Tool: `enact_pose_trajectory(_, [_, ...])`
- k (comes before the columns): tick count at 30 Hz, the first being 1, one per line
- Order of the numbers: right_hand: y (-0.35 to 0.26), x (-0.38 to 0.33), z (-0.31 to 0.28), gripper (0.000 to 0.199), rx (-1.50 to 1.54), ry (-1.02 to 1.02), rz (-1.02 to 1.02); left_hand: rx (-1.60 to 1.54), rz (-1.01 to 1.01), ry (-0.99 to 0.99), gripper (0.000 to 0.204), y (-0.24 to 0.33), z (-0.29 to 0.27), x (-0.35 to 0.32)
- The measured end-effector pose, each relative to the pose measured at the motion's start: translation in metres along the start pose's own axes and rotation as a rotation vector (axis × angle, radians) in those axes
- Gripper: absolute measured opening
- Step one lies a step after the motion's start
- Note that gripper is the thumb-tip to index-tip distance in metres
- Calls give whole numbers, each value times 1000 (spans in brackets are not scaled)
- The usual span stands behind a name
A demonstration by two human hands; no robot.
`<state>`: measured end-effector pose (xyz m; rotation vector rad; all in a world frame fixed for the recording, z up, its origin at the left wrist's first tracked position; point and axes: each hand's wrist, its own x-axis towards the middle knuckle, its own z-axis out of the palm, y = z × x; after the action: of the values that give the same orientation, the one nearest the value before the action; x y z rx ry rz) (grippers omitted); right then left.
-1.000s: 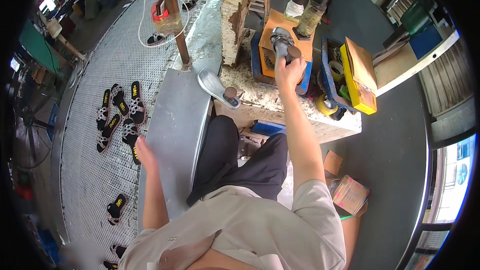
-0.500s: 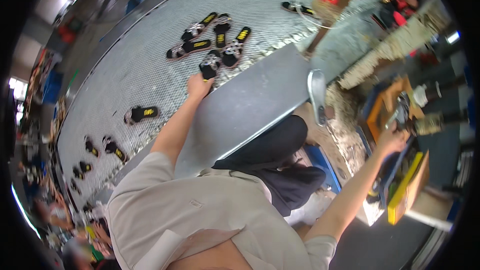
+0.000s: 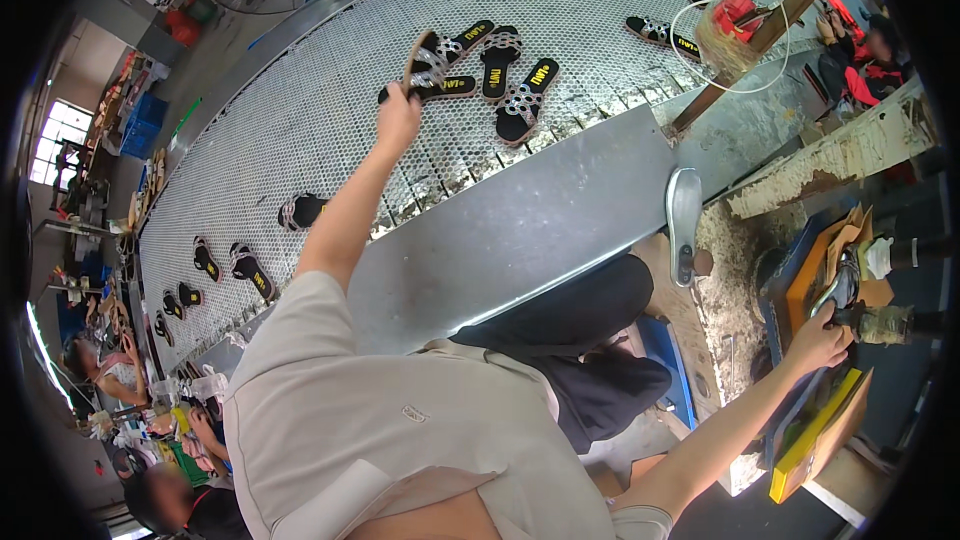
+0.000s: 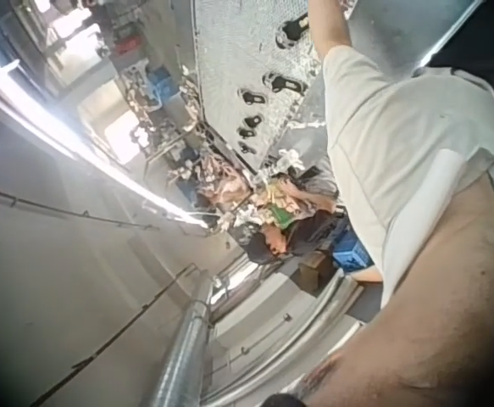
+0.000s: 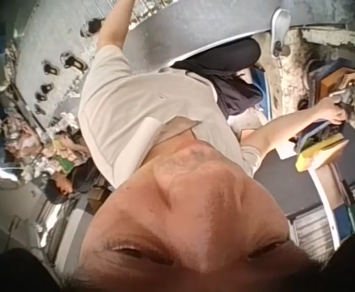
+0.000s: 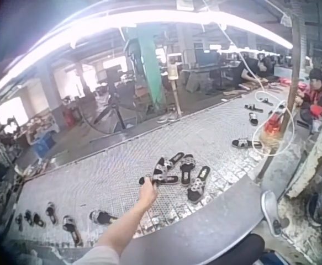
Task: The person is assembling sandals by taking components from a conveyor belt and attaching them using a manual press tool.
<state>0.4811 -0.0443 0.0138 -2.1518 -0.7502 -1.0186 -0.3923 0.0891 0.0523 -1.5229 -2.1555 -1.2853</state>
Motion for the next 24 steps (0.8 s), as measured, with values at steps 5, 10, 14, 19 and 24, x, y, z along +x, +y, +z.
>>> enact_pose_trajectory(5, [-13,3,-5,74,71,36,-17,363,-93,9,21,-39,1,94])
enact_pose_trajectory(10, [-24,-1,-14,73,118,10,-44,634,-89,-229,31,-45,44,107])
enact_pose_trajectory(14, [-21,-8,-26,74,87,13,-15,479,144,-273,25,-9,65,101])
enact_pose_trajectory(19, [-36,-5,-30,68,93,20,-29,455,212,-279,20,22,83,92])
enact_pose_trajectory(24, [-33,-5,-13,62,113,-22,6,-311,-59,-19,32,76,86,75])
